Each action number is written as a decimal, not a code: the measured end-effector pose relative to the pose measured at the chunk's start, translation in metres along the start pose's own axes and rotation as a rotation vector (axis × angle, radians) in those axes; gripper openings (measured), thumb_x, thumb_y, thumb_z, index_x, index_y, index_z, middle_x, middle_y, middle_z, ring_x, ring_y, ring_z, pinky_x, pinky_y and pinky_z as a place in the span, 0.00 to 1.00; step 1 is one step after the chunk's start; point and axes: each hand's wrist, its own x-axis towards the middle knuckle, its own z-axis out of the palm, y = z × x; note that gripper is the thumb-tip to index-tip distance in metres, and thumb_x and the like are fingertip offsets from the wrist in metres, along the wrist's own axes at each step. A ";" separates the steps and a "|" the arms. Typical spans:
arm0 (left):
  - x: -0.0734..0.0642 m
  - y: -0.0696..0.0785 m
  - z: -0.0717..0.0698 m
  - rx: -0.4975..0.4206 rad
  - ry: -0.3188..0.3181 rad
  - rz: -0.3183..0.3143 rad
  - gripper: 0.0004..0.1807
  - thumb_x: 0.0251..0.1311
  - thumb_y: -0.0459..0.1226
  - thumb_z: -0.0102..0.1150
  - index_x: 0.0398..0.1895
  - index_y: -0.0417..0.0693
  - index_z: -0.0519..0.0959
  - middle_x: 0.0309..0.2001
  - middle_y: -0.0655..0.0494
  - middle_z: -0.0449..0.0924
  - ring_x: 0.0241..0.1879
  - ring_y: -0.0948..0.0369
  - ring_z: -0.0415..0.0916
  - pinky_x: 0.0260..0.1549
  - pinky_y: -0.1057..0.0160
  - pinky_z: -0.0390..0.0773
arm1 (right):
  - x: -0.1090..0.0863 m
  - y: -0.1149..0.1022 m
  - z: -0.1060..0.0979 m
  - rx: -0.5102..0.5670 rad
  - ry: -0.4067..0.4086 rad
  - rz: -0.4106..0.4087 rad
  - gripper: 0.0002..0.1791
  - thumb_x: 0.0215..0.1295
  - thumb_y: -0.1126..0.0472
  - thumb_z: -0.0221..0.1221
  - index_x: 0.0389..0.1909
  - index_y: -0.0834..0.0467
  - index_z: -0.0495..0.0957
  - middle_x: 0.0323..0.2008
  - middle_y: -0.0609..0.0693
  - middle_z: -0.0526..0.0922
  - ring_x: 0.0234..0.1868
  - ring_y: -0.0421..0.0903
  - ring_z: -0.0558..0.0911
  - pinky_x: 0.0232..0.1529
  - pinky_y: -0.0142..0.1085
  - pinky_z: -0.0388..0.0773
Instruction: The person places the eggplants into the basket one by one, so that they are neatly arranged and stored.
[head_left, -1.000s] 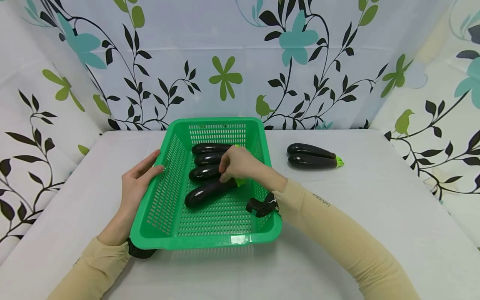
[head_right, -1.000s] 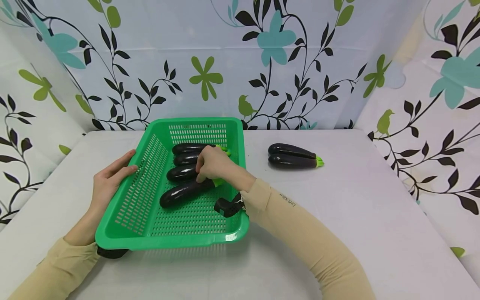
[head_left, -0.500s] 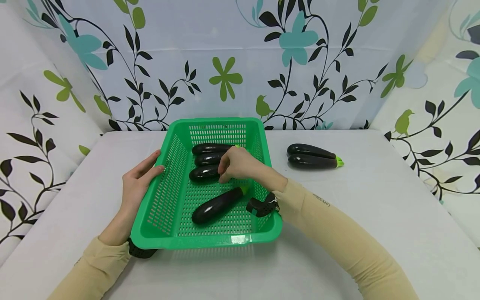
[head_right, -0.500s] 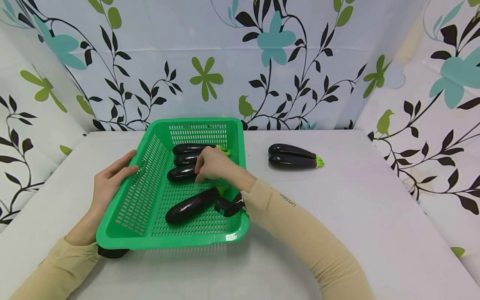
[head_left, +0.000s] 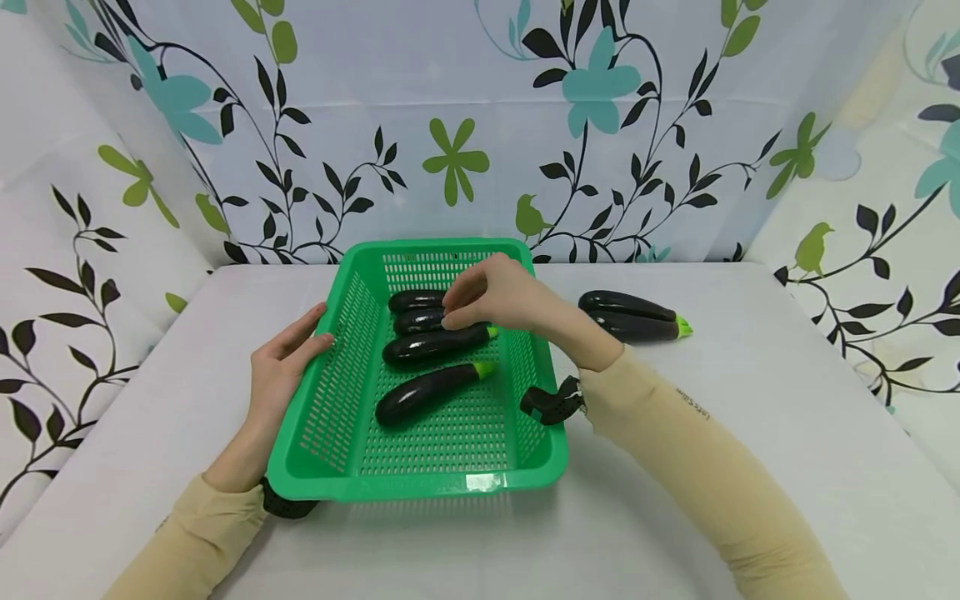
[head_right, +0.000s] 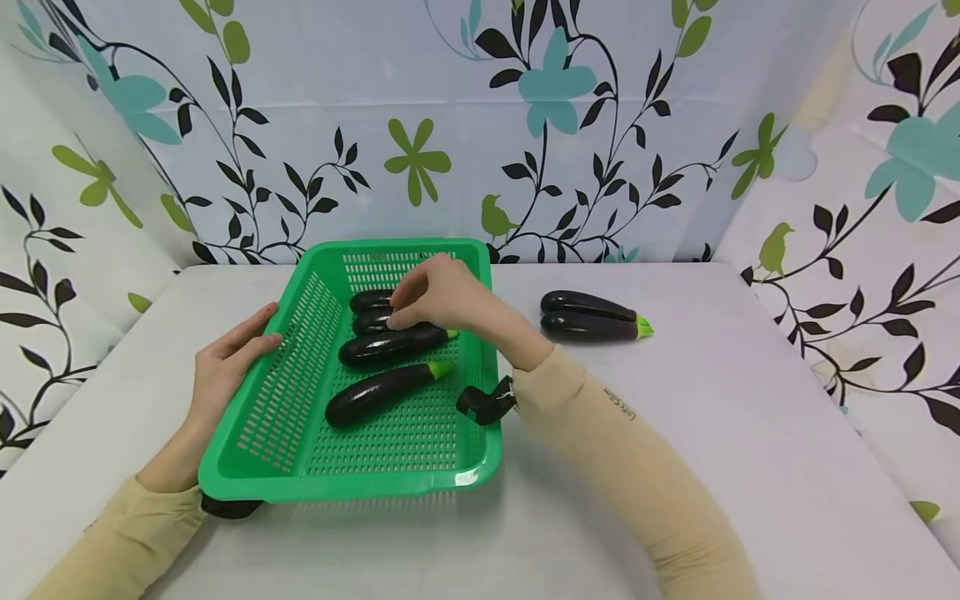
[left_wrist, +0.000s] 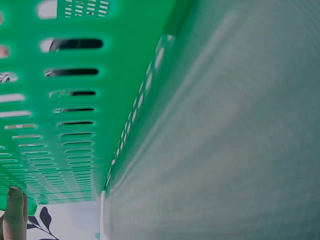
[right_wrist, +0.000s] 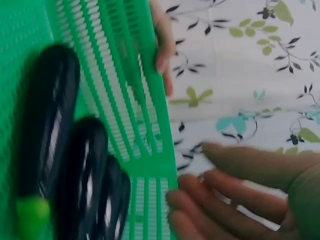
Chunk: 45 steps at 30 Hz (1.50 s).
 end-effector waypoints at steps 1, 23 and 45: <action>0.000 0.000 0.000 -0.002 -0.001 0.002 0.28 0.64 0.40 0.66 0.68 0.51 0.75 0.62 0.69 0.78 0.61 0.74 0.73 0.44 0.80 0.77 | -0.004 -0.001 -0.005 0.008 0.008 0.001 0.11 0.61 0.59 0.70 0.44 0.56 0.87 0.43 0.48 0.88 0.46 0.44 0.84 0.51 0.40 0.80; 0.001 -0.002 -0.002 0.012 -0.012 0.017 0.28 0.64 0.40 0.66 0.68 0.51 0.75 0.61 0.71 0.79 0.60 0.75 0.73 0.43 0.80 0.77 | -0.097 0.084 -0.083 0.114 0.316 0.165 0.22 0.61 0.51 0.70 0.54 0.55 0.83 0.51 0.50 0.87 0.51 0.38 0.85 0.53 0.28 0.78; 0.000 -0.002 -0.001 0.012 -0.008 0.027 0.27 0.65 0.40 0.65 0.68 0.51 0.75 0.64 0.67 0.77 0.58 0.76 0.74 0.44 0.79 0.77 | -0.111 0.164 -0.111 0.037 0.382 0.203 0.27 0.59 0.52 0.72 0.58 0.57 0.80 0.55 0.53 0.85 0.49 0.33 0.84 0.48 0.24 0.78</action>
